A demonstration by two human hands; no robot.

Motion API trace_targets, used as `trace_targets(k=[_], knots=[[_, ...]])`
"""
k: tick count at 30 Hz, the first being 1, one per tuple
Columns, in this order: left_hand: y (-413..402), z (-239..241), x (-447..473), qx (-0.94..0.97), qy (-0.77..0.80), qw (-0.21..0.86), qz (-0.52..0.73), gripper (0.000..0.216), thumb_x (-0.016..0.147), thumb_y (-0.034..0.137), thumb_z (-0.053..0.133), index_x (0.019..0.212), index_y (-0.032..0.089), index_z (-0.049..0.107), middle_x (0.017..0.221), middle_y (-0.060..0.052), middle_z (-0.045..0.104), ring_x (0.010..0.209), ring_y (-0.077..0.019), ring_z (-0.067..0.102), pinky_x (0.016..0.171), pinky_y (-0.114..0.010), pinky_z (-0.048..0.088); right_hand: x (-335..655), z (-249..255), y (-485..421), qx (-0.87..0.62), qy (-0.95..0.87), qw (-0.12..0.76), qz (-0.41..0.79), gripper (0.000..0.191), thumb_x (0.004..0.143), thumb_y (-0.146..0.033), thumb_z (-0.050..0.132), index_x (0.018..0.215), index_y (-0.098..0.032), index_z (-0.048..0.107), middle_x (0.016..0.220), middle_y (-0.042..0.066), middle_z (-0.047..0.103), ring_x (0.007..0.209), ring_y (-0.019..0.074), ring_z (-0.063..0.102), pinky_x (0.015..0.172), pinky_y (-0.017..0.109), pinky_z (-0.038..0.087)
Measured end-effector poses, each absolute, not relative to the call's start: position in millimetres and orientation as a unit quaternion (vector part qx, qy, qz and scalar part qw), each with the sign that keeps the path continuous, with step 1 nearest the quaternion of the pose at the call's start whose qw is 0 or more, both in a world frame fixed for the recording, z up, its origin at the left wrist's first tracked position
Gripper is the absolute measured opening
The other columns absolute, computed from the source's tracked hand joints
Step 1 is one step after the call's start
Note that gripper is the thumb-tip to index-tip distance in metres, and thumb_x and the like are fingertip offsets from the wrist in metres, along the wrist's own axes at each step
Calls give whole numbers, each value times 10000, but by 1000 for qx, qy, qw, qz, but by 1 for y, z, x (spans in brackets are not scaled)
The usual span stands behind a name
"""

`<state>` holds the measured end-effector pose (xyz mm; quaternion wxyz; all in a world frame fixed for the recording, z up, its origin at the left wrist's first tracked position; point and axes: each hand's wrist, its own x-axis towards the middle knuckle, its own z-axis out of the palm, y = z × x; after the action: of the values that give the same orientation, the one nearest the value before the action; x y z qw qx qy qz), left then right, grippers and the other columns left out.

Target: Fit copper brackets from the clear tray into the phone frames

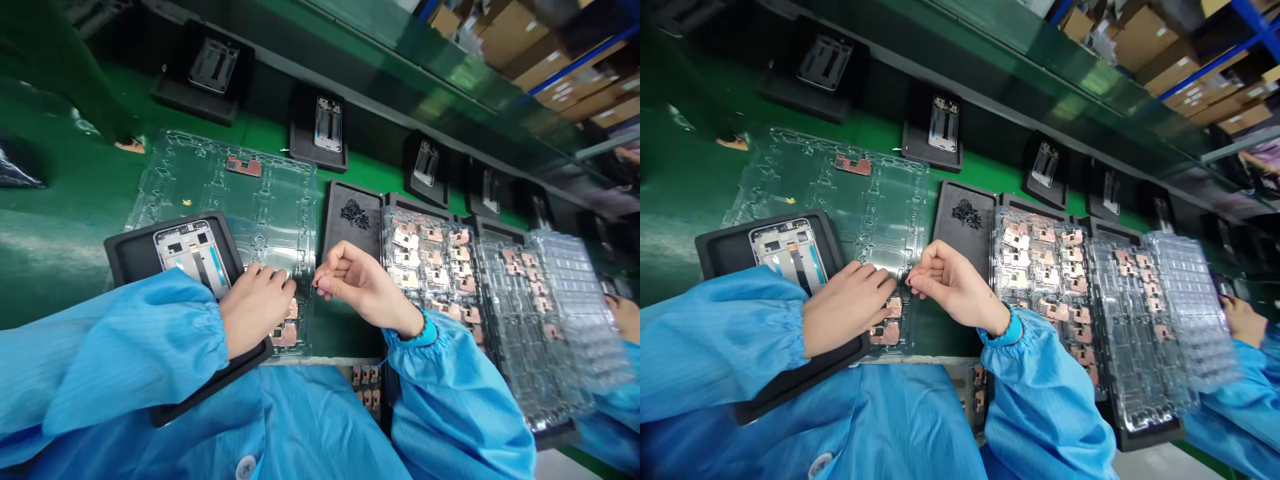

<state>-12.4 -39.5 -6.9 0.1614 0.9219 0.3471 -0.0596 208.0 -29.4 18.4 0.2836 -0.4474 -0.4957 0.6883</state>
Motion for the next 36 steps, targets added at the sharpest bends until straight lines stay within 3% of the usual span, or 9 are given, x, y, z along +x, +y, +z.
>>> trace_targets(k=[4,7,10,13,17,22,28,36], knots=[[-40,-10,-1,909,357,214,-35,132,972,142,512,994,105,637,971,-138,674,935,-338,637,826,-491,491,211,21,-30,-436,-470,289,711,393,883,-350,822,925,-230,451,909,6,707,725,113,658,658,249,539],[-30,-6,-13,845,365,390,41,156,995,139,461,1048,162,606,911,-55,693,848,-247,667,779,-397,521,212,22,-32,-438,-471,295,706,415,871,-373,832,922,-234,444,909,8,712,735,122,668,663,259,547],[-22,3,-29,712,395,563,138,170,1026,280,492,1134,235,616,882,14,709,756,-172,693,695,-294,550,208,24,-35,-449,-484,296,690,395,887,-383,814,928,-233,451,904,10,707,731,124,662,667,269,550],[-21,10,-43,627,420,631,180,237,1020,397,540,1164,249,657,917,16,732,697,-147,712,664,-259,582,200,24,-38,-461,-505,290,669,347,914,-362,783,928,-231,462,903,13,701,738,124,658,675,272,551],[-24,10,-55,672,417,586,178,239,1011,365,558,1154,266,721,1032,7,744,675,-128,706,660,-252,571,189,25,-40,-481,-547,266,631,290,951,-342,726,926,-237,458,908,21,708,792,151,687,738,316,579],[-22,6,-62,761,375,502,166,283,1028,295,492,1206,272,711,1064,-3,747,938,-184,715,762,-266,537,178,28,-39,-508,-627,212,552,213,972,-265,669,935,-244,461,910,9,712,808,160,694,765,325,578],[-19,4,-63,737,372,547,141,482,1008,263,525,1474,364,456,1026,66,751,929,-158,716,729,-241,506,169,32,-37,-520,-661,171,513,192,971,-219,642,925,-248,458,868,-11,687,764,156,678,713,311,561],[-15,1,-65,719,382,564,141,515,991,253,525,1487,361,440,1034,48,756,914,-179,722,708,-252,519,166,34,-32,-523,-654,161,522,191,968,-255,654,924,-247,469,893,8,711,792,171,700,741,327,583]])
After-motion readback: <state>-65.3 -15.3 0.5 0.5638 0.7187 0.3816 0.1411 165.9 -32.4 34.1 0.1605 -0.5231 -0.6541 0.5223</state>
